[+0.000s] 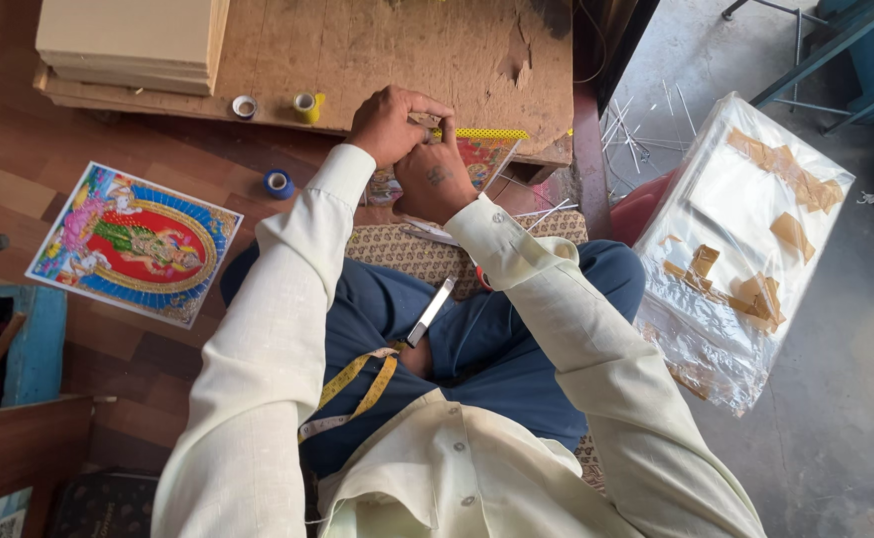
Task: The person sits on the floor and assembles decorative cards by applying yellow patterned tape to the edges. They use scissors to cut the tape and a metal ruler to press it down, handling multiple cards one at a time.
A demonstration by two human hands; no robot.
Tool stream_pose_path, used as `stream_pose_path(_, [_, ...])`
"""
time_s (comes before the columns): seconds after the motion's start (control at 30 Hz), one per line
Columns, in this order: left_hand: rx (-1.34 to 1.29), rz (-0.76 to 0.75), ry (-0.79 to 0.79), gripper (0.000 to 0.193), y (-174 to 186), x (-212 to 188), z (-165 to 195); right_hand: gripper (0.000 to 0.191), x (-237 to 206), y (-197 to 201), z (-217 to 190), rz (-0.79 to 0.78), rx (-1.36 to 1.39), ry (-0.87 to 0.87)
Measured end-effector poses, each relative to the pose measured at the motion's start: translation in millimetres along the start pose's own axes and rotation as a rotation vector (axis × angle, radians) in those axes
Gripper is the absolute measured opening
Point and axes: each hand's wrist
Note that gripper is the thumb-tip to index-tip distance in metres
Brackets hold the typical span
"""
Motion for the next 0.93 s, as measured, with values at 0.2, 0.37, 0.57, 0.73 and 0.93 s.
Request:
stream_pose_path(0.2, [0.011, 0.058, -0.002, 0.039, -1.6, -6.0, 9.7, 0.05, -12.5, 14.5, -4.0, -0.121, 0.029, 0.008])
stream_pose_path(0.37, [-0.018, 0.008, 0.067, 0.038, -1.4, -9.6, 14.7, 0.048, -18.4, 18.2, -12.2, -0.179, 0.009, -0.027])
stream_pose_path(0.57, [-0.078, 0.016, 0.119, 0.043, -2.5, -12.0, 13.7, 0.047, -22.3, 8.5, -11.0, -0.099, 0.028, 0.021])
stream_pose_path(0.73, [0.047, 0.081, 0.054, 0.058, -4.4, -16.5, 14.7, 0.018, -46.9, 6.1, 2.6, 0.309, 0.19, 0.067])
stream_pose_path(0.93, [0.063, -0.024, 0.19, 0.034, -10.3, -10.6, 5.4, 0.013, -63.4, 9.7, -13.8, 0.583, 0.29, -0.003])
Point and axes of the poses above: each hand's wrist, its own x-axis towards the middle knuckle, its own y-axis out of the back of the hand, z = x × y, and after that the axes turned 7 degrees about z, right-handed
